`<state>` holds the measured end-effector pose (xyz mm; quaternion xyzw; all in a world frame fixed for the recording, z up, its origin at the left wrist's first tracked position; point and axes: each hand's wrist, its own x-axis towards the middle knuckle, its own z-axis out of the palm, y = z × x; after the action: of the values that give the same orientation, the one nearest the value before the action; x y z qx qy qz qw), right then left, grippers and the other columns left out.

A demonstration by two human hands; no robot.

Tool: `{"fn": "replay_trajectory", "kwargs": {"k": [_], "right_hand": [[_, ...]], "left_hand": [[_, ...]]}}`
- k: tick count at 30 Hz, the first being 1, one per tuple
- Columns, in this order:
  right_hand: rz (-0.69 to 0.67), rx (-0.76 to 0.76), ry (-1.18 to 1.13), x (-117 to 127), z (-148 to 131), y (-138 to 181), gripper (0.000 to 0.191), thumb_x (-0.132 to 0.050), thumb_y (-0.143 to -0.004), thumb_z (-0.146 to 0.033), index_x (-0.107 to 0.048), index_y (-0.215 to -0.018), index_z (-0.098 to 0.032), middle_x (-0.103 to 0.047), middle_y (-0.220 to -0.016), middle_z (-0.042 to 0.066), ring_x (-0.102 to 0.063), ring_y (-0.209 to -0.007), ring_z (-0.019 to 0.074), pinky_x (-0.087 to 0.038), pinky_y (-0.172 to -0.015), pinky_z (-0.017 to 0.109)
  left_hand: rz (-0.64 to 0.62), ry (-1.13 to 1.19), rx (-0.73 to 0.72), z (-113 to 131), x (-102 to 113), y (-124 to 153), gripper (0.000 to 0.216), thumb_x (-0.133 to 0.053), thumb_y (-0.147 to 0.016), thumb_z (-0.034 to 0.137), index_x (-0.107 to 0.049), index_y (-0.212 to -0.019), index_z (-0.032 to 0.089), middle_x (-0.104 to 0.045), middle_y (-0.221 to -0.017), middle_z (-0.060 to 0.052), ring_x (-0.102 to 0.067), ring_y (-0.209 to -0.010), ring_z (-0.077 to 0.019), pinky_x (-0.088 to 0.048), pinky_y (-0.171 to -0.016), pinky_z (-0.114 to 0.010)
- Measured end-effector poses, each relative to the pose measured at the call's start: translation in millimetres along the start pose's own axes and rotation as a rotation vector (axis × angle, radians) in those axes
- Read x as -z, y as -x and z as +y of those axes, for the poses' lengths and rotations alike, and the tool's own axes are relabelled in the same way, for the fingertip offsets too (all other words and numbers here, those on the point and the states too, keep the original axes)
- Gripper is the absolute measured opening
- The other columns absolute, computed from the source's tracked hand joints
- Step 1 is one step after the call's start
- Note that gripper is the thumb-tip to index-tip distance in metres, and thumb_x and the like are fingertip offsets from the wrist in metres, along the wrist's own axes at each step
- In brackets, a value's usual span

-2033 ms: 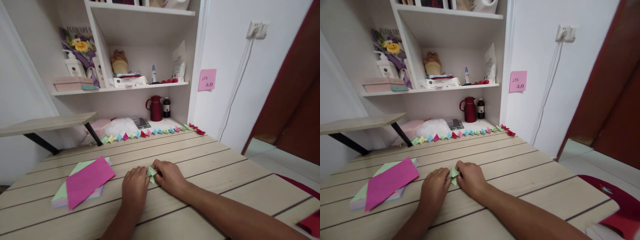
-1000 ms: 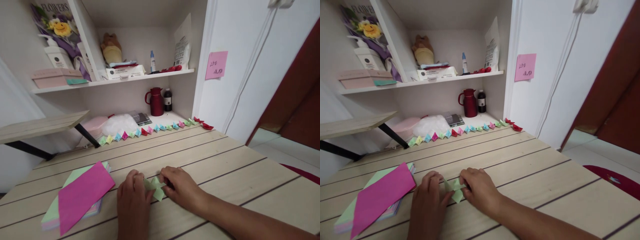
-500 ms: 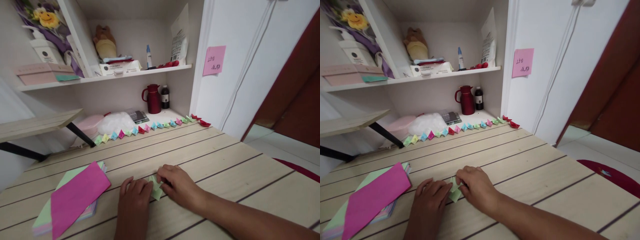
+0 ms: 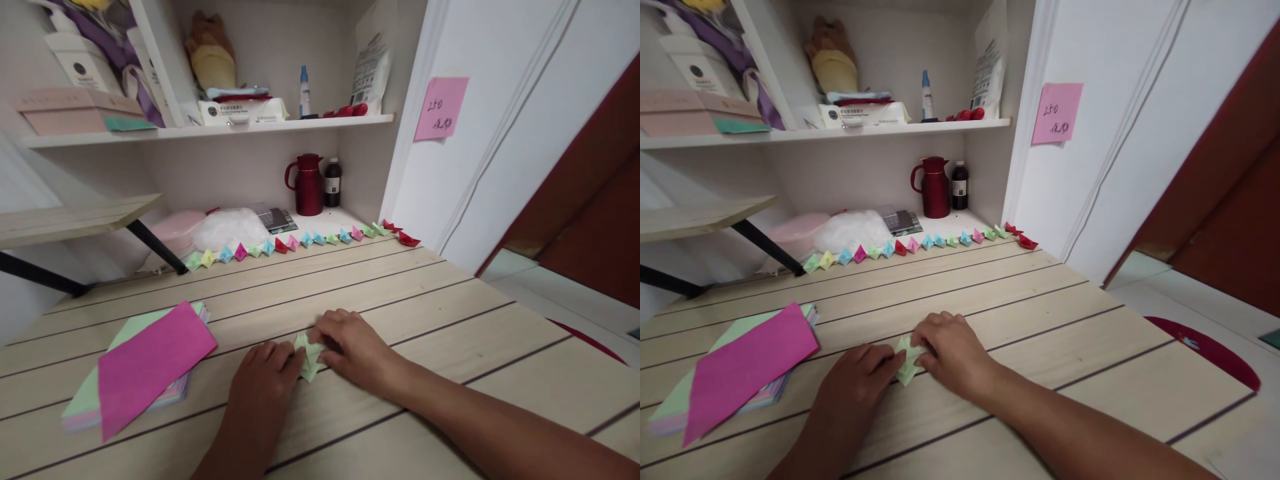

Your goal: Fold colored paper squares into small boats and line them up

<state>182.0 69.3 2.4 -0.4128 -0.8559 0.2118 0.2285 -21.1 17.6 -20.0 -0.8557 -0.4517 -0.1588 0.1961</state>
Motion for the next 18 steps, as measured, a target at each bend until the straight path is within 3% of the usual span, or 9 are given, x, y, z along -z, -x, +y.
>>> {"fn": "replay_trajectory", "kwargs": {"k": [6, 13, 18], "right_hand": [[-0.067, 0.083, -0.025, 2, 5, 1, 0.024, -0.067, -0.079, -0.014, -0.069, -0.099, -0.028, -0.067, -0.1, 0.001, -0.055, -0.1, 0.0204, -0.035, -0.086, 0.033], [-0.022, 0.086, -0.058, -1, 6, 3, 0.019, -0.067, -0.078, -0.011, -0.071, -0.09, -0.026, -0.068, -0.095, 0.0, -0.057, -0.096, 0.0192, -0.035, -0.085, 0.033], [-0.008, 0.075, -0.09, -2, 7, 3, 0.014, -0.07, -0.077, -0.012, -0.07, -0.084, -0.024, -0.068, -0.091, -0.002, -0.057, -0.093, 0.0177, -0.036, -0.084, 0.031]], "left_hand": [[-0.063, 0.081, -0.007, 0, 7, -4, 0.03, -0.066, -0.08, 0.01, -0.068, -0.105, 0.026, -0.07, -0.094, -0.001, -0.061, -0.083, -0.02, -0.05, -0.071, -0.035], [-0.013, 0.373, 0.184, -4, 12, -9, 0.013, -0.064, -0.081, 0.011, -0.071, -0.084, 0.022, -0.071, -0.088, -0.001, -0.063, -0.08, -0.0178, -0.051, -0.072, -0.034], [-0.095, 0.445, 0.288, -8, 10, -10, 0.013, -0.066, -0.081, 0.016, -0.074, -0.082, 0.026, -0.073, -0.091, -0.001, -0.065, -0.084, -0.0195, -0.051, -0.077, -0.039]]}}
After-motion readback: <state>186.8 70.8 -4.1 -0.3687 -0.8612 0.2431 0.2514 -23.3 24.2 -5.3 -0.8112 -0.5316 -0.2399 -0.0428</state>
